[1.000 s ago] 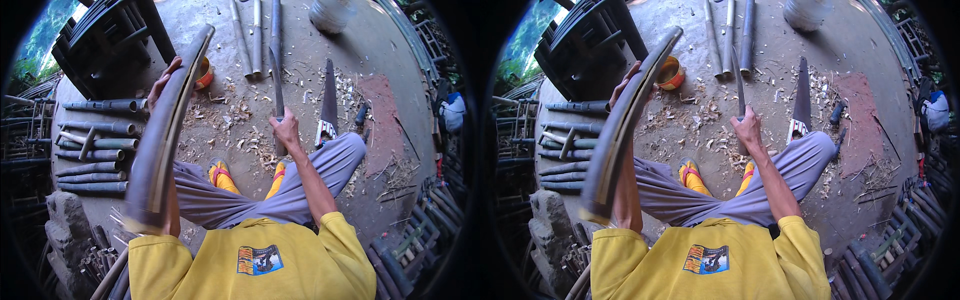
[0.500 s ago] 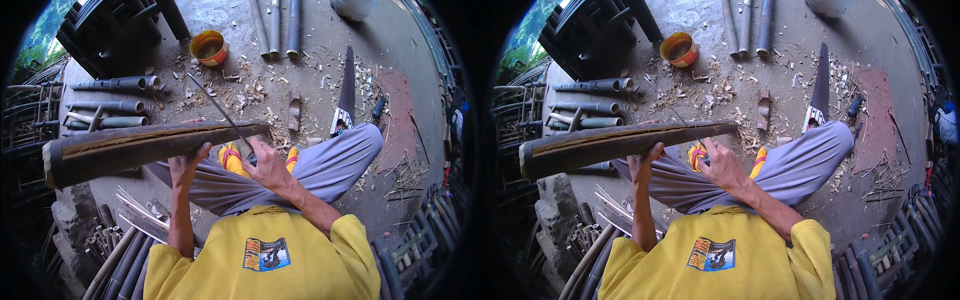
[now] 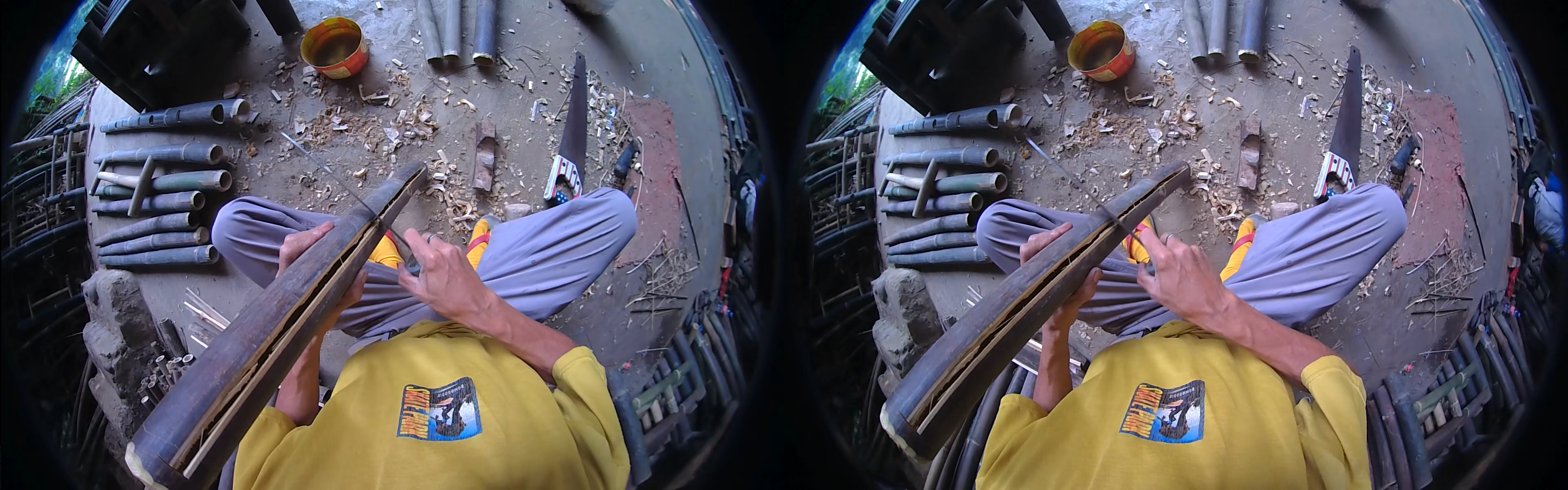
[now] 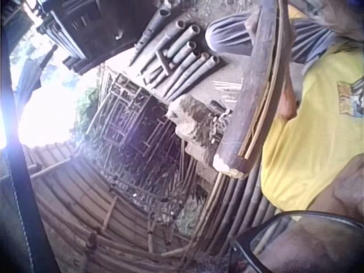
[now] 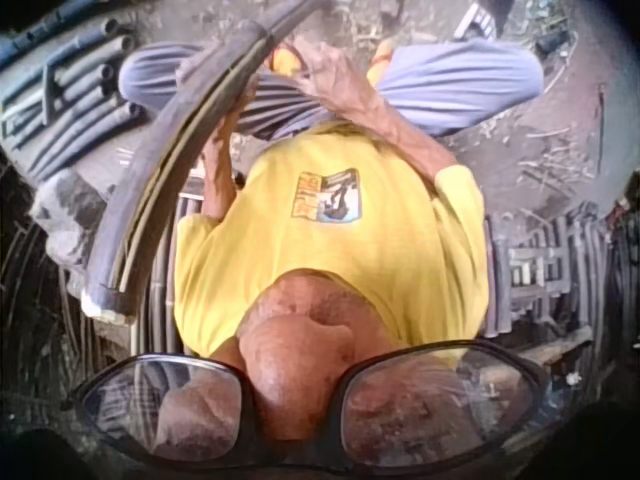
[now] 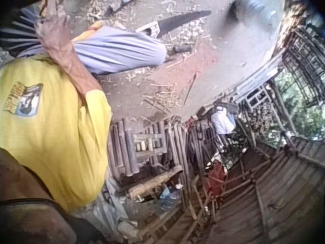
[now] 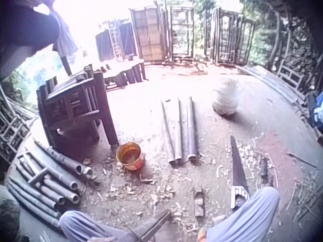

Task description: The person uses a saw and a knife to shape and hollow out a segment of bamboo, striking a tool with a wooden block and scraping the inner and outer surfaces.

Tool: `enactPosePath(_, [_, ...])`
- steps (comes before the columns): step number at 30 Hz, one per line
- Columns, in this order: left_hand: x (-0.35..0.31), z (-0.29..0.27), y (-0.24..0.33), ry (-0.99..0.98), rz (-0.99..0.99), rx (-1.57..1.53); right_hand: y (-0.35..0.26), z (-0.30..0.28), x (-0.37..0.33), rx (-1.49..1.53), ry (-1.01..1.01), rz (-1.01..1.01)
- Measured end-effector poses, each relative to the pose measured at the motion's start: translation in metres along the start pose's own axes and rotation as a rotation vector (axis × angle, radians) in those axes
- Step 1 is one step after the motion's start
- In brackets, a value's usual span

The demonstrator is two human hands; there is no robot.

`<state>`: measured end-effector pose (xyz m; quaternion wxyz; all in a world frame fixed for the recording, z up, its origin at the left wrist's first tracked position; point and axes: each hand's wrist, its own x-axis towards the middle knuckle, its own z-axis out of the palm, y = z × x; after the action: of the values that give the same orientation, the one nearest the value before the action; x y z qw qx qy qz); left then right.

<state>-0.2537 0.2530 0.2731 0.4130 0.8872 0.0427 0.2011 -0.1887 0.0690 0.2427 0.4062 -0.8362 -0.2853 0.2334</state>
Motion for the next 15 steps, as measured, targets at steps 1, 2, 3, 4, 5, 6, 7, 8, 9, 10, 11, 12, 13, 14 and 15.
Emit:
enactPosePath(1, [-0.002,0.0,0.002,0.002,-0.005,-0.01,-0.006,-0.003,-0.005,0.005,-0.037,-0.008])
enactPosePath(2, [-0.009,0.005,-0.002,0.045,-0.098,-0.118,-0.018,-0.008,-0.006,0.036,0.005,-0.024])
enactPosePath(3, [-0.007,0.005,-0.001,0.03,-0.06,-0.075,-0.013,-0.006,-0.004,0.021,0.012,-0.002])
enactPosePath(4, [-0.007,0.005,0.0,0.019,-0.023,-0.031,-0.002,-0.002,-0.001,0.005,0.018,0.016])
enactPosePath(5, [-0.006,0.005,0.001,0.007,0.015,0.013,0.004,0.0,0.001,-0.011,0.023,0.034])
enactPosePath(6, [-0.006,0.003,0.0,0.002,0.023,0.039,0.001,-0.002,0.002,0.006,0.018,0.02])
enactPosePath(7, [-0.006,0.002,-0.001,-0.004,0.03,0.065,-0.003,-0.003,0.001,0.015,0.008,0.009])
enactPosePath(8, [-0.007,0.001,-0.002,-0.011,0.037,0.091,-0.009,-0.005,-0.003,0.025,-0.003,-0.002])
enactPosePath(9, [-0.008,0.003,-0.002,0.012,0.03,0.068,-0.016,-0.006,-0.007,0.034,-0.013,-0.01])
enactPosePath(10, [-0.009,0.005,-0.001,0.034,0.023,0.046,-0.025,-0.008,-0.01,0.057,-0.009,-0.028])
enactPosePath(11, [-0.009,0.007,-0.001,0.057,0.014,0.025,-0.018,-0.003,-0.007,0.052,0.007,-0.015])
enactPosePath(12, [-0.008,0.007,-0.001,0.047,0.032,0.049,-0.006,0.0,0.001,0.043,0.028,-0.007])
enactPosePath(13, [-0.006,0.005,0.0,0.037,0.05,0.073,0.0,0.002,0.005,0.034,0.049,0.0])
enactPosePath(14, [-0.004,0.003,0.001,0.028,0.068,0.097,0.0,0.002,0.005,0.034,0.021,0.02])
enactPosePath(15, [-0.004,0.001,-0.001,0.007,0.064,0.124,-0.003,0.002,0.005,0.031,0.017,0.011])
